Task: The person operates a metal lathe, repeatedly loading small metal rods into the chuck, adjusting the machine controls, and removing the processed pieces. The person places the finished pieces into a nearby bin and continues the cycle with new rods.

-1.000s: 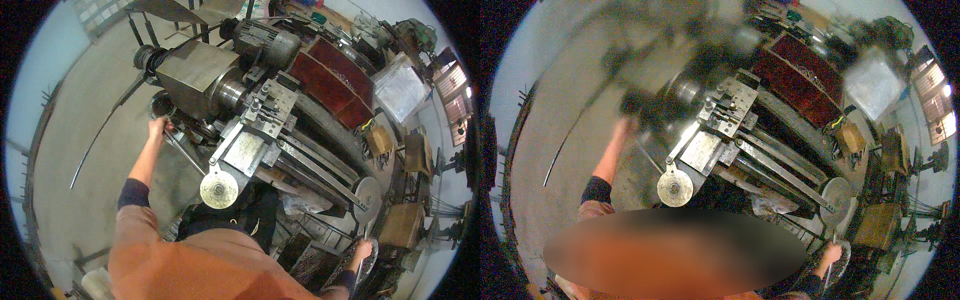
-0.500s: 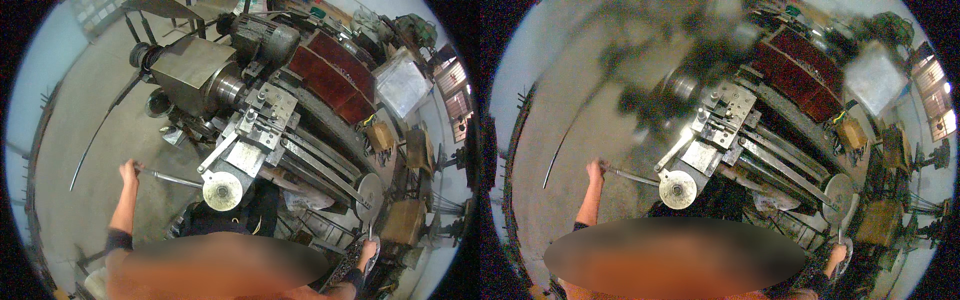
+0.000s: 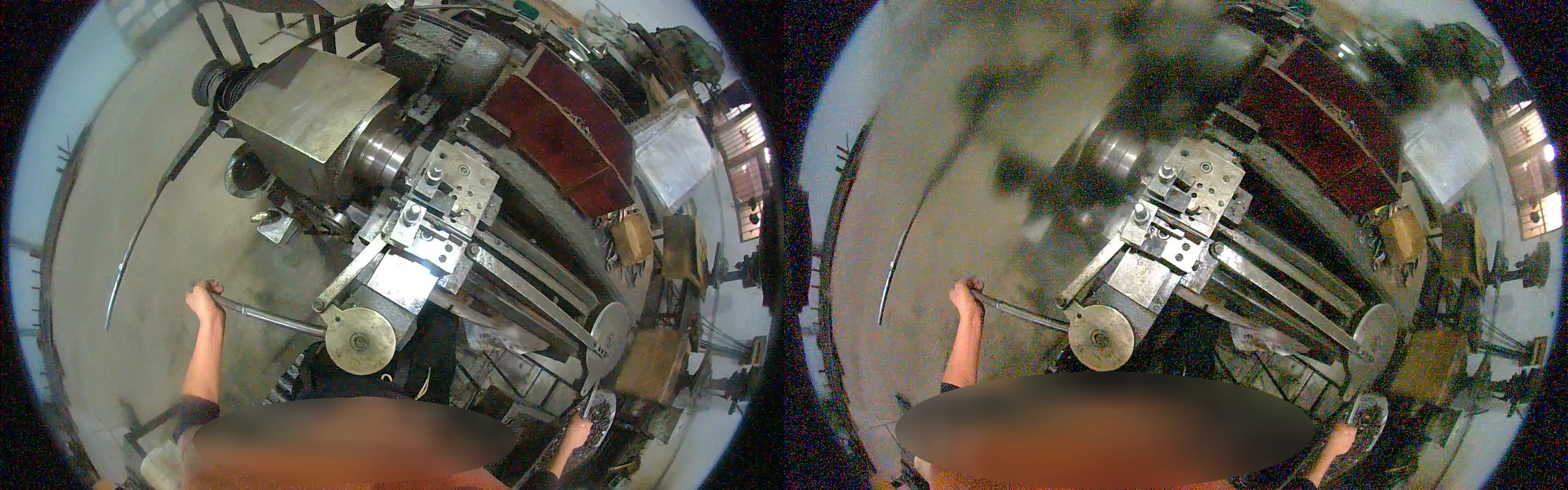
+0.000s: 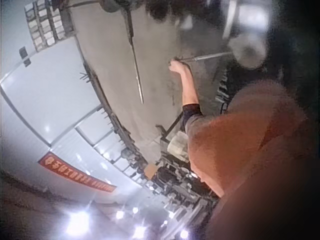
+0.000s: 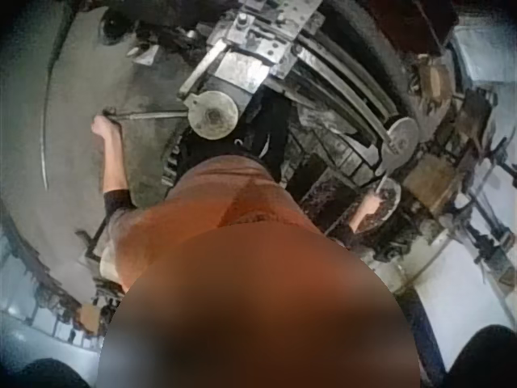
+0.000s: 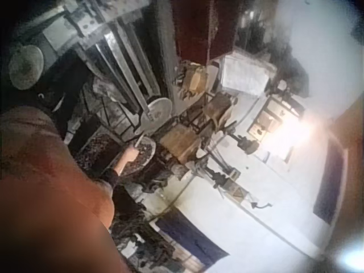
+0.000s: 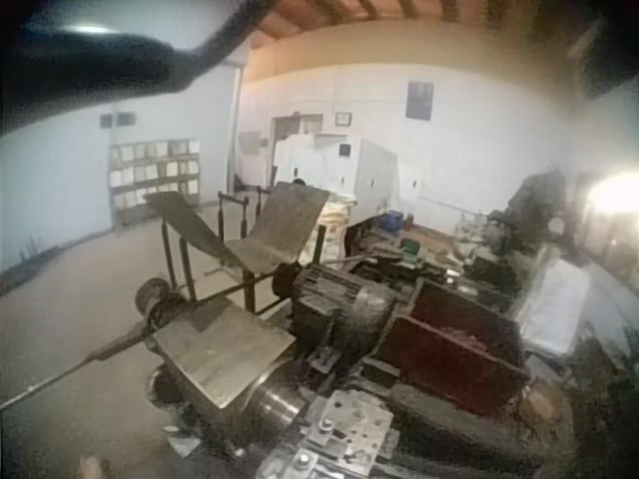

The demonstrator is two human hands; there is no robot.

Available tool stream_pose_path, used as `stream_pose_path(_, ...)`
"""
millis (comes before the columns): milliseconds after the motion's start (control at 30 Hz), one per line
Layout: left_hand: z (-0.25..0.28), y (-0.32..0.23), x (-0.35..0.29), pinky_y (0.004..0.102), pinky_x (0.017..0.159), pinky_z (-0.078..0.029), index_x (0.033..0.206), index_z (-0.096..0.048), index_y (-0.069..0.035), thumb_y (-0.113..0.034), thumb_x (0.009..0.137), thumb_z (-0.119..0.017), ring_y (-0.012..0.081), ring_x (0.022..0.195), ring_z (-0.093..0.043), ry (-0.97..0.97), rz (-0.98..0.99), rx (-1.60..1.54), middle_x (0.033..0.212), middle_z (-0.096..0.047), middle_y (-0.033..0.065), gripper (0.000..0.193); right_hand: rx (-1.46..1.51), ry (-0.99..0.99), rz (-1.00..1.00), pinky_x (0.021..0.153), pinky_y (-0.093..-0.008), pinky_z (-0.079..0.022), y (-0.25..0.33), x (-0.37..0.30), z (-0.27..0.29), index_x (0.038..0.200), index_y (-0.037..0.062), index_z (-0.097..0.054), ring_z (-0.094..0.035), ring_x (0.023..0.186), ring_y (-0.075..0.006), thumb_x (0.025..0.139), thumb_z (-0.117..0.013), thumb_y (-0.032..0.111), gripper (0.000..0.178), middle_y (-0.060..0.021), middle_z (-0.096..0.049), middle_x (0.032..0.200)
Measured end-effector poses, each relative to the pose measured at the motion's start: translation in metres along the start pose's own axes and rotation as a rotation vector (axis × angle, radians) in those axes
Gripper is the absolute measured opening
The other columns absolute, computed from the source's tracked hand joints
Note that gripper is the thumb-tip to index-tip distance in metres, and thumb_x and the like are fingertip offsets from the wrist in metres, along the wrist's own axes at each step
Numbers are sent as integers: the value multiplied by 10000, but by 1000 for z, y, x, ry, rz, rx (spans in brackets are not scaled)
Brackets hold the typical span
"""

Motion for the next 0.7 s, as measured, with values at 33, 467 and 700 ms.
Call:
stream_pose_path(33, -4, -3, 0, 314, 475, -439, 717, -445, 52, 41, 641, -440, 226, 486, -497, 22, -24, -16, 615, -505, 151, 78, -9, -1, -12, 549, -449, -483, 3, -2, 4, 738, 21, -539, -592, 618, -366, 705, -583, 350, 334, -168, -610, 704)
stream_pose_path(467, -7, -7, 1, 300, 464, -439, 761, -464, 38, -6, 674, -475, 224, 507, -522, 68, 5, 127, 640, -518, 143, 97, 252, -36, -63, 717, -463, -444, 25, -18, 32, 975, 86, -587, -573, 829, -381, 720, -549, 368, 382, -181, -612, 888)
stream_pose_path(700, 15, -22, -28, 308, 453, -450, 731, -486, 26, -102, 715, -507, 216, 479, -528, 93, 59, 289, 594, -526, 115, 131, -6, -51, 155, 605, -433, -466, 20, 69, 19, 993, 110, -612, -596, 725, -304, 685, -601, 358, 395, -133, -624, 803)
Point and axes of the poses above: each hand's wrist, its own x-axis towards the middle knuckle, its own z-axis out of the back of the hand, y = z × x, the point moved 10 cm from there along x, towards the middle knuckle
